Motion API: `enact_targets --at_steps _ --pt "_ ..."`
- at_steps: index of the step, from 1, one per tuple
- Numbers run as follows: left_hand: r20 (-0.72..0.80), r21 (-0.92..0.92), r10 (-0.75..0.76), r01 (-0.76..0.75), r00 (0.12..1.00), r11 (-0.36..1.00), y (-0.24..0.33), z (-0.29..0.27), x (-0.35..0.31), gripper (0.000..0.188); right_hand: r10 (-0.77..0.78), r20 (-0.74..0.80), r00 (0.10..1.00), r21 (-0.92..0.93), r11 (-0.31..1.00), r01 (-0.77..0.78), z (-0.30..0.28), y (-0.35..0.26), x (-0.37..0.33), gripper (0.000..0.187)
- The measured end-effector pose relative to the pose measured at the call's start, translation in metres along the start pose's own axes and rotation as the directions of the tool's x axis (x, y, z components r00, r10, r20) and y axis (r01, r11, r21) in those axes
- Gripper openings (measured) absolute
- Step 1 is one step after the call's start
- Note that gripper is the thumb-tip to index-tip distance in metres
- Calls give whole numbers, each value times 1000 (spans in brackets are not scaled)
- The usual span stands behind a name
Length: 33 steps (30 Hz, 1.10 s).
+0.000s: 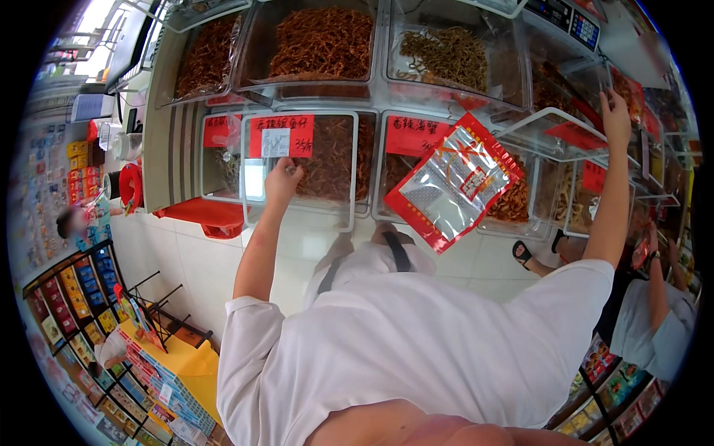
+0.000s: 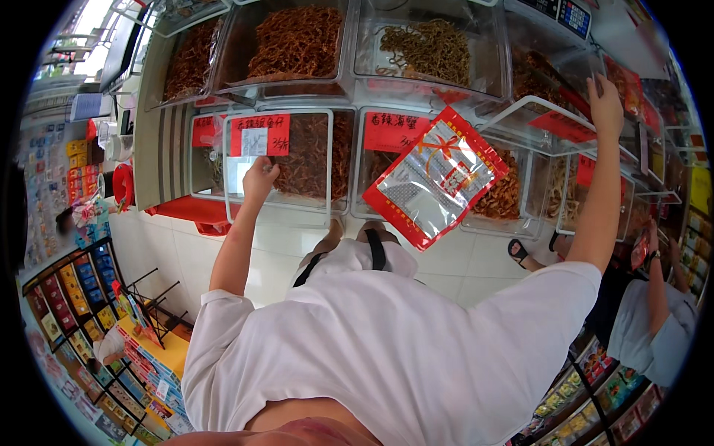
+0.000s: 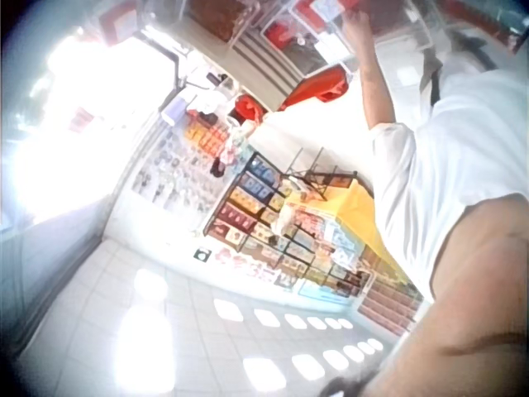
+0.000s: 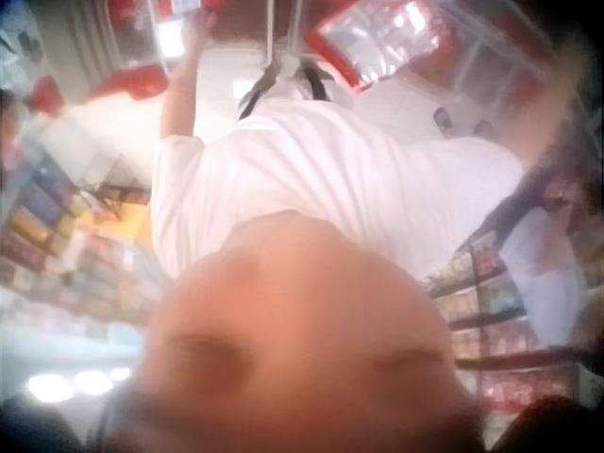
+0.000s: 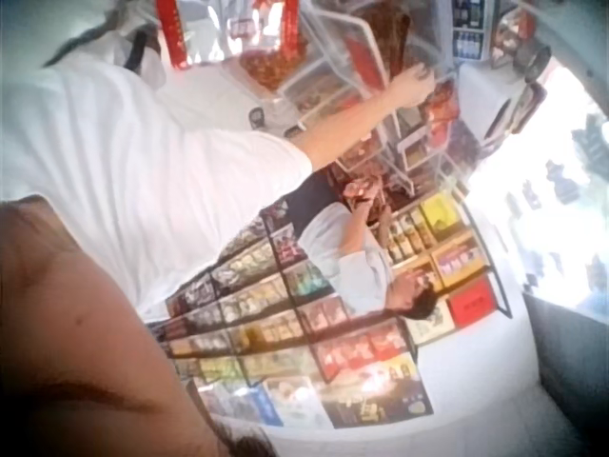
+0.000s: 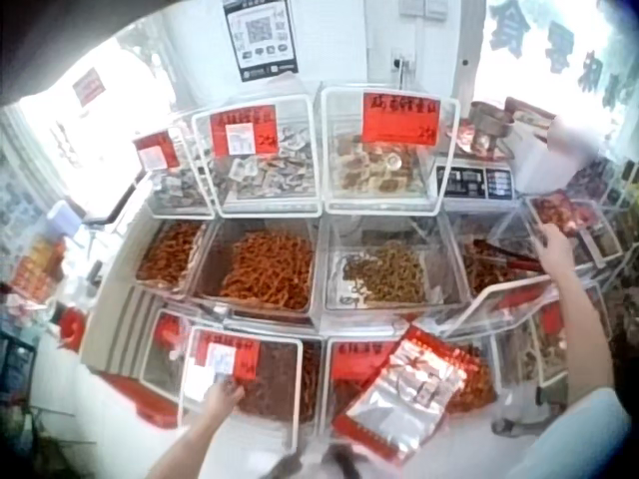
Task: The person selects several red packages of food and uses tongs to transfer dried snacks from a transparent bin into a metal bowl, then pours the contents from the bowl into one of the red bags.
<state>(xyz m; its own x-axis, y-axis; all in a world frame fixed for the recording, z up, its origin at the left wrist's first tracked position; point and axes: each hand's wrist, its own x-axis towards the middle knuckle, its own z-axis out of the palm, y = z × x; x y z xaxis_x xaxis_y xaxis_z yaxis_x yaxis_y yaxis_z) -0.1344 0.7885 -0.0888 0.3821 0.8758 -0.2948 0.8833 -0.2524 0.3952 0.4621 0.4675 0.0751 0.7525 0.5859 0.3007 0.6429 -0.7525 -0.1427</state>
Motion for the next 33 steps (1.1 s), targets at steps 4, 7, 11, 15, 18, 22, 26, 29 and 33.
enact_targets --at_steps 4,7,11,15,18,22,26,29,33 --pt "22 41 17 -18 1000 999 5 20 12 29 -316 -231 920 15 944 329 -47 -45 -83 21" --pt "-20 27 60 -60 998 998 -4 38 19 29 -339 -222 914 9 937 349 -34 -52 -175 19" --pt "15 38 112 -112 994 993 2 52 34 29 -105 16 994 161 982 101 14 -67 -307 23" --pt "38 16 106 -107 994 994 0 71 43 31 2 276 961 241 968 -71 43 -110 -410 26" --pt "67 57 111 -115 991 992 2 79 44 32 94 305 948 307 932 -191 42 -140 -449 25" --pt "79 27 128 -130 989 991 2 82 46 33 297 429 853 308 840 -447 46 -158 -468 26" --pt "103 4 158 -159 982 987 -1 78 45 33 343 439 830 306 812 -497 59 -165 -458 31" --pt "135 -24 162 -160 977 987 -2 76 44 33 357 374 856 323 816 -480 94 -156 -451 35" --pt "217 -44 145 -139 965 989 -9 88 58 39 490 290 822 365 737 -569 129 -153 -418 43"
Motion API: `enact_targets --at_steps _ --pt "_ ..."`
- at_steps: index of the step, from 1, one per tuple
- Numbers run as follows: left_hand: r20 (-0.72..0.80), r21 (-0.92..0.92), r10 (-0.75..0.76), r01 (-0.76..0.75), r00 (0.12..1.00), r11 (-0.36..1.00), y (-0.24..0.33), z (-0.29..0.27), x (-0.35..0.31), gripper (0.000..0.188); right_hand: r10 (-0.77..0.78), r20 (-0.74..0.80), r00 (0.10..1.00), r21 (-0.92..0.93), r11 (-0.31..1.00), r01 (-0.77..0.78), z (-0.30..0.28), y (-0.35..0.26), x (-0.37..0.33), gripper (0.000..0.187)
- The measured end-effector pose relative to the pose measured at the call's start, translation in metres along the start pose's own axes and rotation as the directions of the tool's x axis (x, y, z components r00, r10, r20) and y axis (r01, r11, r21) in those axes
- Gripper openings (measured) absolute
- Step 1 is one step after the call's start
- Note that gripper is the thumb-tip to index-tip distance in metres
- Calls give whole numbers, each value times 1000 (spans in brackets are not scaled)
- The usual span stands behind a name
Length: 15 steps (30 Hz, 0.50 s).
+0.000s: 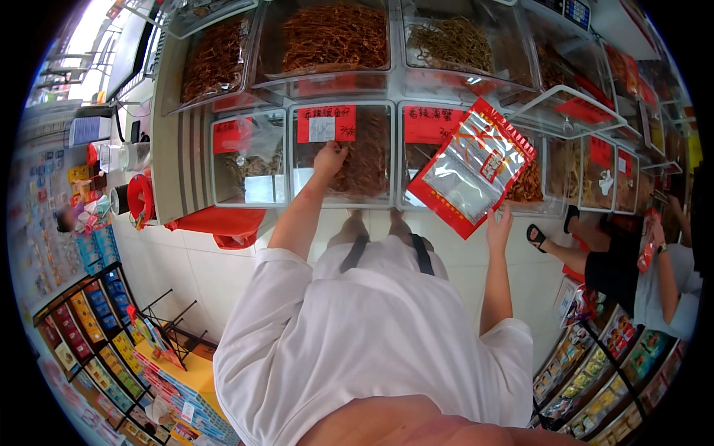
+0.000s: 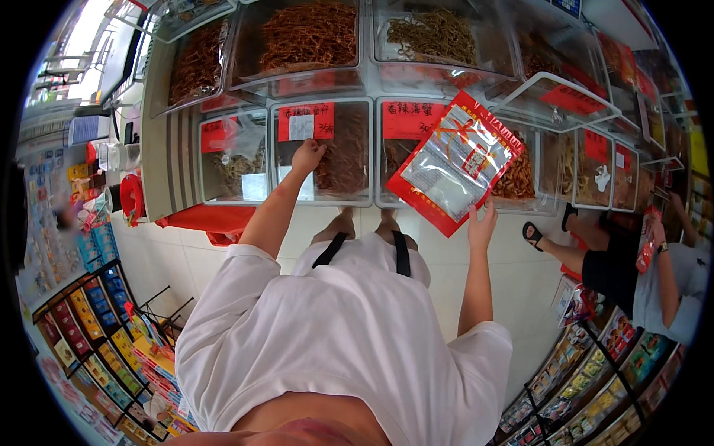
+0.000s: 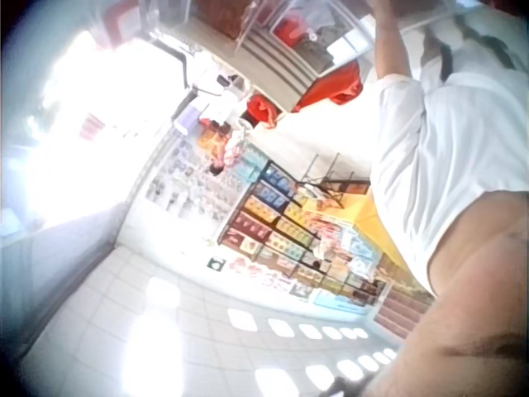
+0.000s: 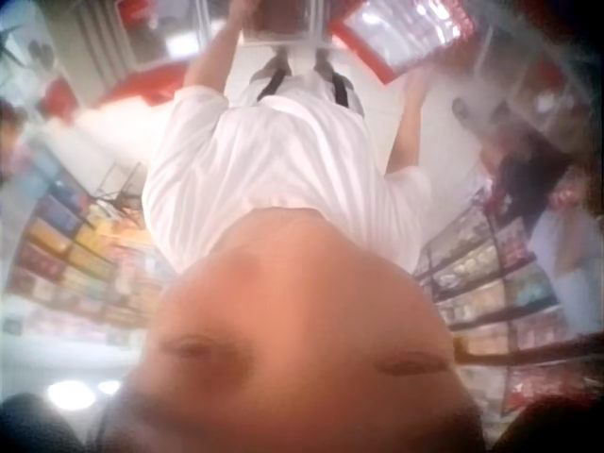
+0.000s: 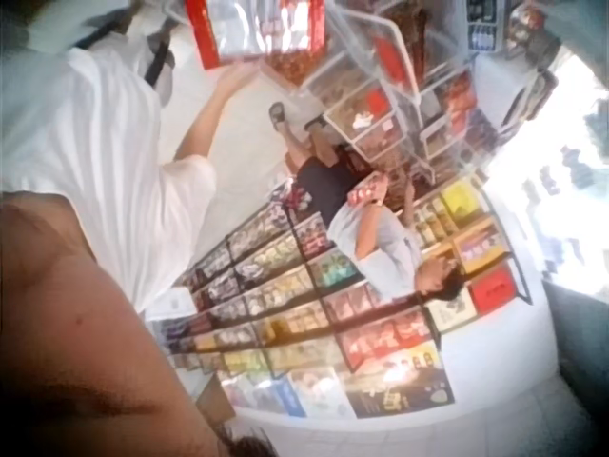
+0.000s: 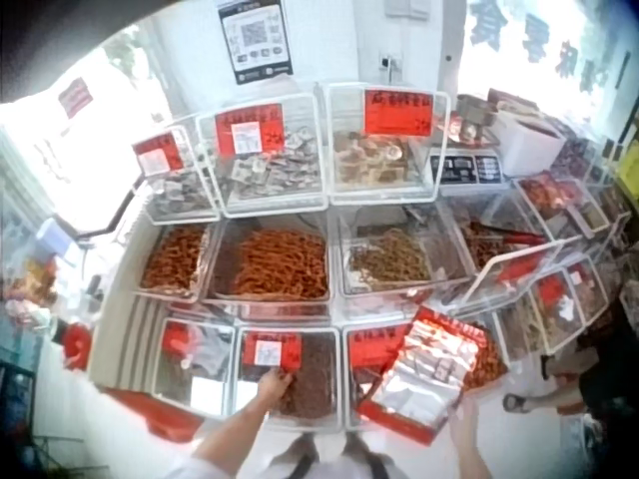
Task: The person selects several red packages of food and uses tongs to transfer dried snacks from a transparent bin into a metal bowl, then pours the contents from the bowl into one of the red bags.
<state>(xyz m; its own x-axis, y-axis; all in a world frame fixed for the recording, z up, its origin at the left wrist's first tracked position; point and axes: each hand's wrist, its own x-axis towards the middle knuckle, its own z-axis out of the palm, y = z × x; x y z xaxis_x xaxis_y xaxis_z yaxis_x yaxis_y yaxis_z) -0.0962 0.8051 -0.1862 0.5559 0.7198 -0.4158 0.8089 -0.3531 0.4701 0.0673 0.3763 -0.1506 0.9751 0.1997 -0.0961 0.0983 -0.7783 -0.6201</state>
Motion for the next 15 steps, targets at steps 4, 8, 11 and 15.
enact_targets --at_steps 4,8,11,15 --pt "58 -70 50 -45 997 996 -13 7 3 45 159 17 987 134 978 -160 20 9 41 51" --pt "18 57 101 -102 995 993 -7 -2 -14 46 286 63 956 419 862 -285 48 43 62 55" --pt "-6 17 119 -119 993 993 19 -37 -53 45 388 -34 921 363 864 -350 54 46 61 57" --pt "12 -178 133 -129 991 975 8 -45 -76 43 451 -43 892 432 813 -390 54 37 60 54"
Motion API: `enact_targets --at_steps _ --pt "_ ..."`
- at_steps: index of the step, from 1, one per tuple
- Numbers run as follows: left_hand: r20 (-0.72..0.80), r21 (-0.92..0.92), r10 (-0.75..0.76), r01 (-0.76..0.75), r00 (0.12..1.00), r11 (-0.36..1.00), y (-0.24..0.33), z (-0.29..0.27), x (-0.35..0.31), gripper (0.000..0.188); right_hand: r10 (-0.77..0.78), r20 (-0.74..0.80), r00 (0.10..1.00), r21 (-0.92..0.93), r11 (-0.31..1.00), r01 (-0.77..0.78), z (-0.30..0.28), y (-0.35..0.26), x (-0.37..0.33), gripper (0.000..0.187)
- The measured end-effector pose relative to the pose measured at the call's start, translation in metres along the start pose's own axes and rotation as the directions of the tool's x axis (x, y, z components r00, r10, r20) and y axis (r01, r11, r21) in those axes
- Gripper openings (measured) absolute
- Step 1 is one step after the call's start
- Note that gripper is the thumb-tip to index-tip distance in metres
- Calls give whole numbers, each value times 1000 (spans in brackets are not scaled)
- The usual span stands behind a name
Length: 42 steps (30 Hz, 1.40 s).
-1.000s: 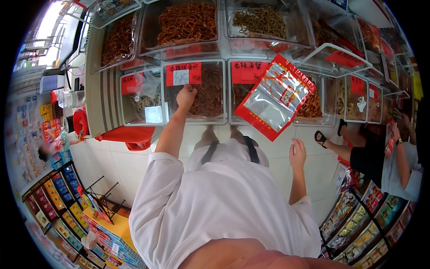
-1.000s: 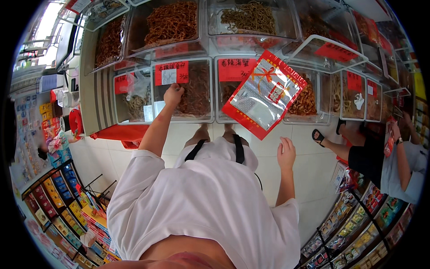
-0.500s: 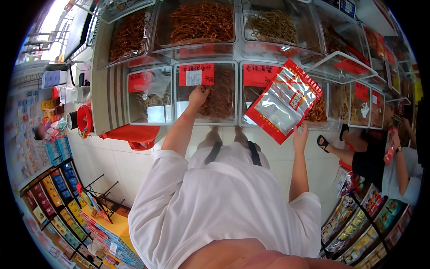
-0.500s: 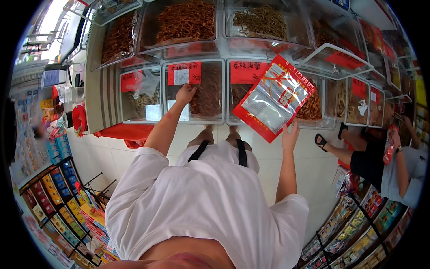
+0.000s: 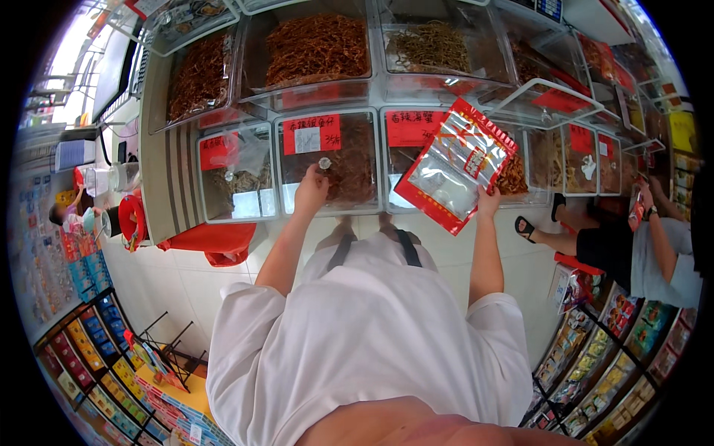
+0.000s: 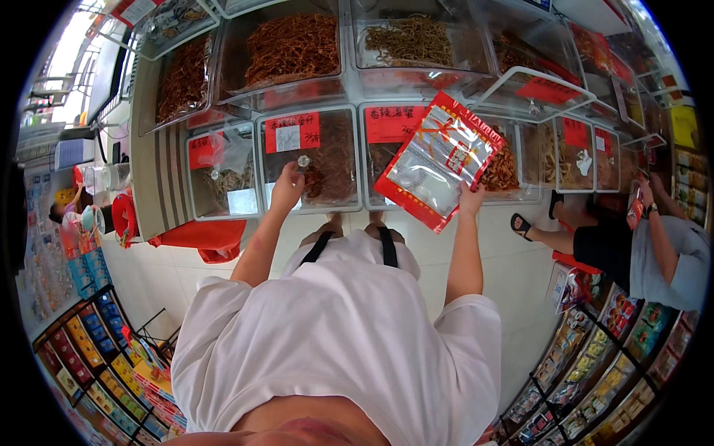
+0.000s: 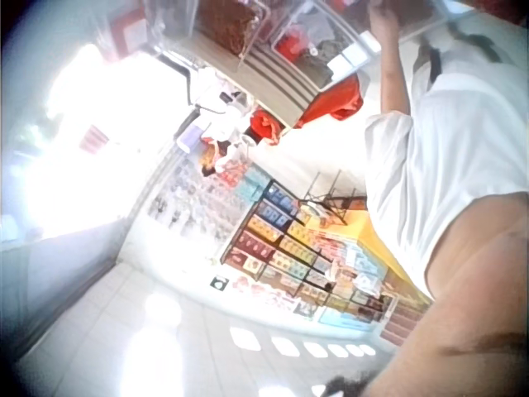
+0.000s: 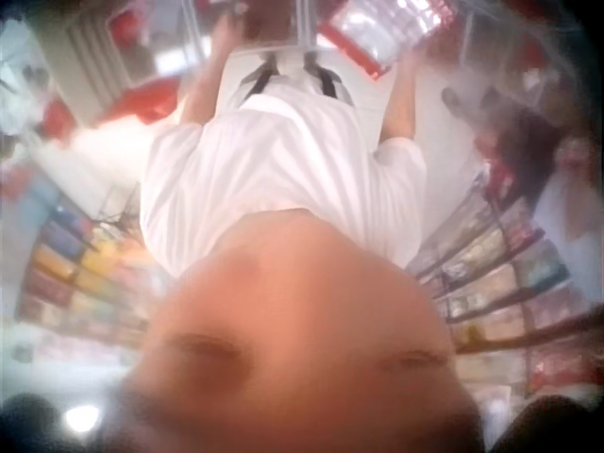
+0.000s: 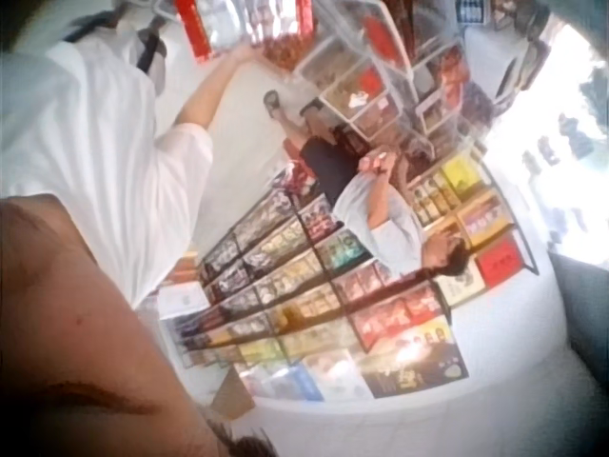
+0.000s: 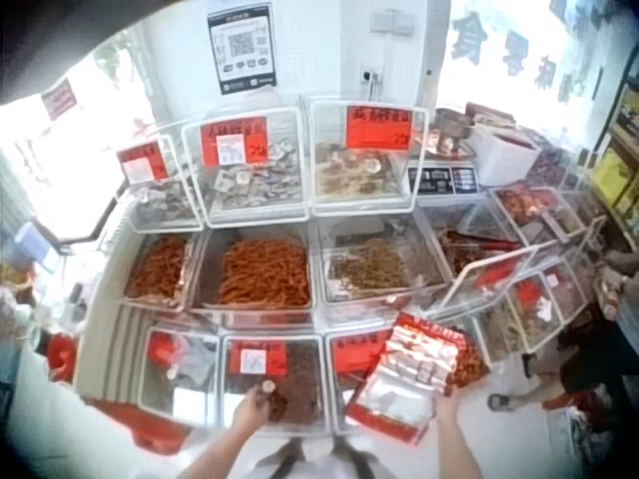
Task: The person selects several red packages of food and uses tongs to transfer dried snacks from a transparent bin into a metal bowl, then pours the contents from the bowl into one of the red bags.
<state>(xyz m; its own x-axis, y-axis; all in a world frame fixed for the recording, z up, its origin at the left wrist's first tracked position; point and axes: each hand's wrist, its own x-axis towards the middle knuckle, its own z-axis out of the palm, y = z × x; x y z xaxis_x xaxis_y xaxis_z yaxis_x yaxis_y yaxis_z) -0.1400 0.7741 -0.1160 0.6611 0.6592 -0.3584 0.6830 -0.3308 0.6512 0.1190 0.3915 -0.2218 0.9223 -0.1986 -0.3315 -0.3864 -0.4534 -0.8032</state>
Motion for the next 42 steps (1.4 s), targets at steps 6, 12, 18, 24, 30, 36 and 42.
enact_targets --at_steps 6,12,18,24,30,36,42 --pt "33 -159 93 -87 995 983 -6 2 2 32 245 200 949 523 792 -315 -10 -16 -15 24" --pt "340 -545 104 105 935 832 21 4 7 35 -134 265 955 634 771 -68 -51 -124 -92 19" --pt "618 -693 273 346 738 632 90 -18 9 56 -432 437 789 697 717 7 -49 -184 -153 30" --pt "496 -836 255 377 830 398 105 -39 5 41 -307 491 815 585 810 -48 -23 -174 -152 26" --pt "357 -297 419 -323 835 898 83 -26 7 24 -175 367 914 425 905 3 7 -114 -152 22" --pt "297 -84 482 -480 824 873 99 -38 22 19 -108 199 974 535 845 -16 -27 -110 -147 21" --pt "422 295 498 -634 757 715 127 -71 77 26 -191 81 978 622 777 100 -88 -110 -145 23"
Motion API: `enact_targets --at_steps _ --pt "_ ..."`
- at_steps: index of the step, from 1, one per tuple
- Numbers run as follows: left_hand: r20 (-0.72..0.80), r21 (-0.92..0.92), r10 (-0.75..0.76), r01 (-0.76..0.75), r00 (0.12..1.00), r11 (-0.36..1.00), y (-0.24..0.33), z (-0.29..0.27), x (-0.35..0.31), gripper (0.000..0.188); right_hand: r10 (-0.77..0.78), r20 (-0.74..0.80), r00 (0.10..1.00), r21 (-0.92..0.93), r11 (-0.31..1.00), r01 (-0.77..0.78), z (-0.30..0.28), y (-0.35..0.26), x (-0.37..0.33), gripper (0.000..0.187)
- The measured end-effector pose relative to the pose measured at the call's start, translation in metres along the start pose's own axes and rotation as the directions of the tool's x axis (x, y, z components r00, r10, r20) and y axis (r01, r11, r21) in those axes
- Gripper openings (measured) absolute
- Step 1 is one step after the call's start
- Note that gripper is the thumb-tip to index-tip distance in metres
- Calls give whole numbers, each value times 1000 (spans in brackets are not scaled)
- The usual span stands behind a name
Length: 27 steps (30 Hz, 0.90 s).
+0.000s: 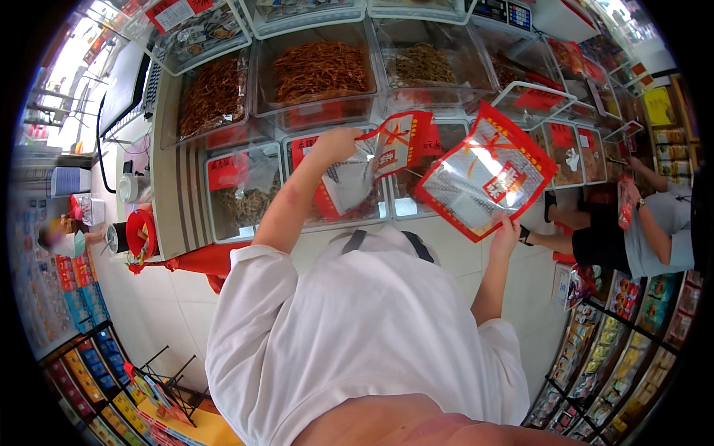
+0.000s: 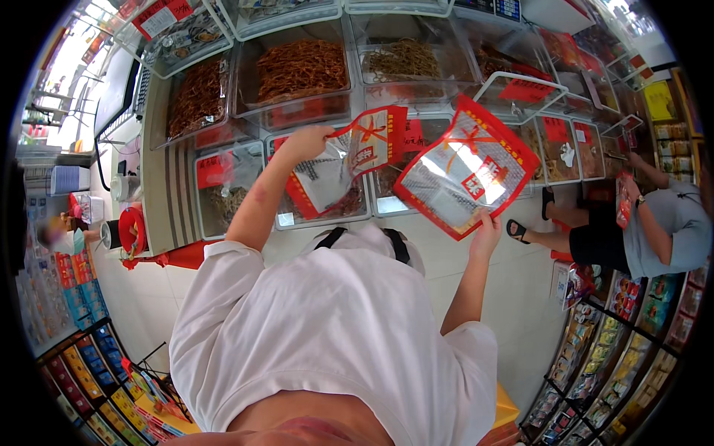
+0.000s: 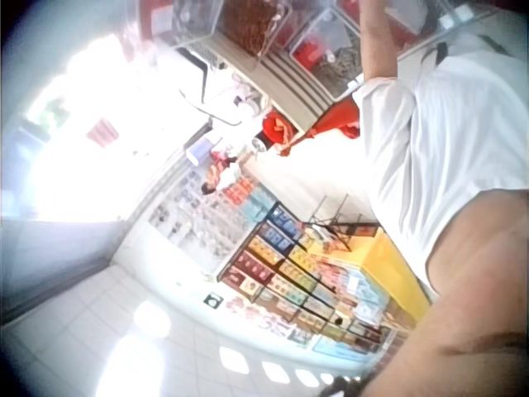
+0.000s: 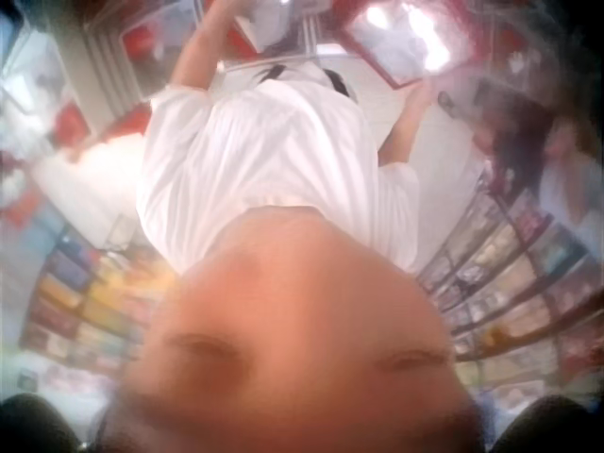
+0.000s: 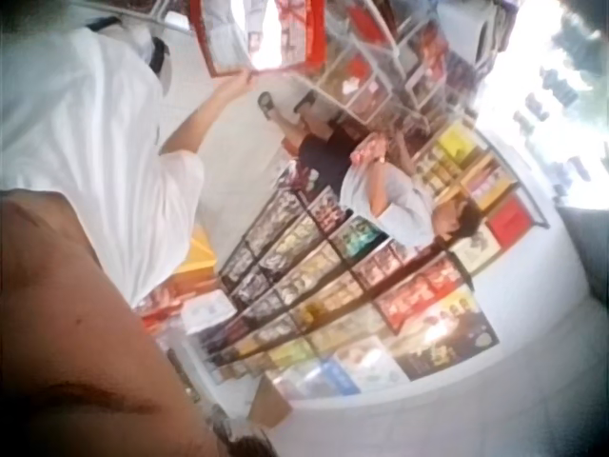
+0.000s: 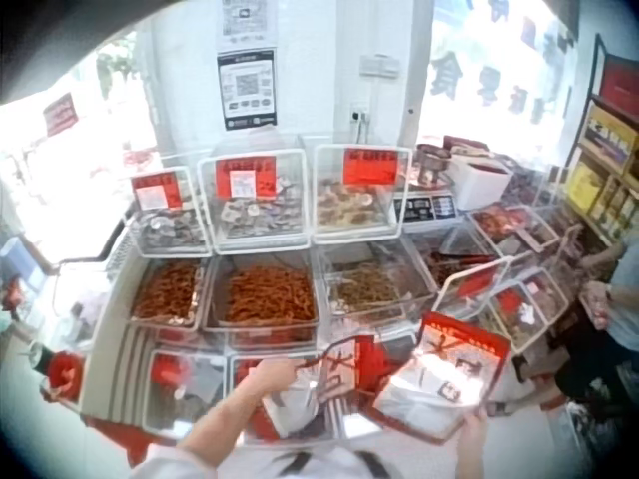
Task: The person selects several red packages of food and uses tongs to transfer dried snacks from a transparent bin into a metal bowl, then pours the contents from the bowl into one of the red bags.
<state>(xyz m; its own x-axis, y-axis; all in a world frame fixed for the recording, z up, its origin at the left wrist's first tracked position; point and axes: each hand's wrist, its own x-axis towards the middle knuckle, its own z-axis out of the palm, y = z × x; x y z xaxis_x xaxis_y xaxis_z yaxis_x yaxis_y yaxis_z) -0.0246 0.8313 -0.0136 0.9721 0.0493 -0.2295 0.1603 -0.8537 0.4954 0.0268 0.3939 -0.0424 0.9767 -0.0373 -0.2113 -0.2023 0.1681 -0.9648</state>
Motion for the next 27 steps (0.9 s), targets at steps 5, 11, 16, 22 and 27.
enact_targets --at_steps 5,11,16,22,27 --pt "-76 249 -129 144 989 958 2 21 38 32 -241 -134 961 -169 961 218 17 -31 -20 25" --pt "-398 -47 185 -221 898 974 56 13 -3 65 -326 394 859 -751 425 505 29 -95 -38 19" --pt "-466 76 469 -494 750 866 94 -18 -59 53 -122 821 557 -465 422 778 99 -155 -56 23" --pt "-23 -213 295 -293 955 932 78 -38 -127 27 -11 886 464 -420 404 812 154 -154 -57 25" --pt "82 -179 178 -161 981 971 72 -33 -170 19 110 907 406 -419 337 843 186 -135 -44 27"
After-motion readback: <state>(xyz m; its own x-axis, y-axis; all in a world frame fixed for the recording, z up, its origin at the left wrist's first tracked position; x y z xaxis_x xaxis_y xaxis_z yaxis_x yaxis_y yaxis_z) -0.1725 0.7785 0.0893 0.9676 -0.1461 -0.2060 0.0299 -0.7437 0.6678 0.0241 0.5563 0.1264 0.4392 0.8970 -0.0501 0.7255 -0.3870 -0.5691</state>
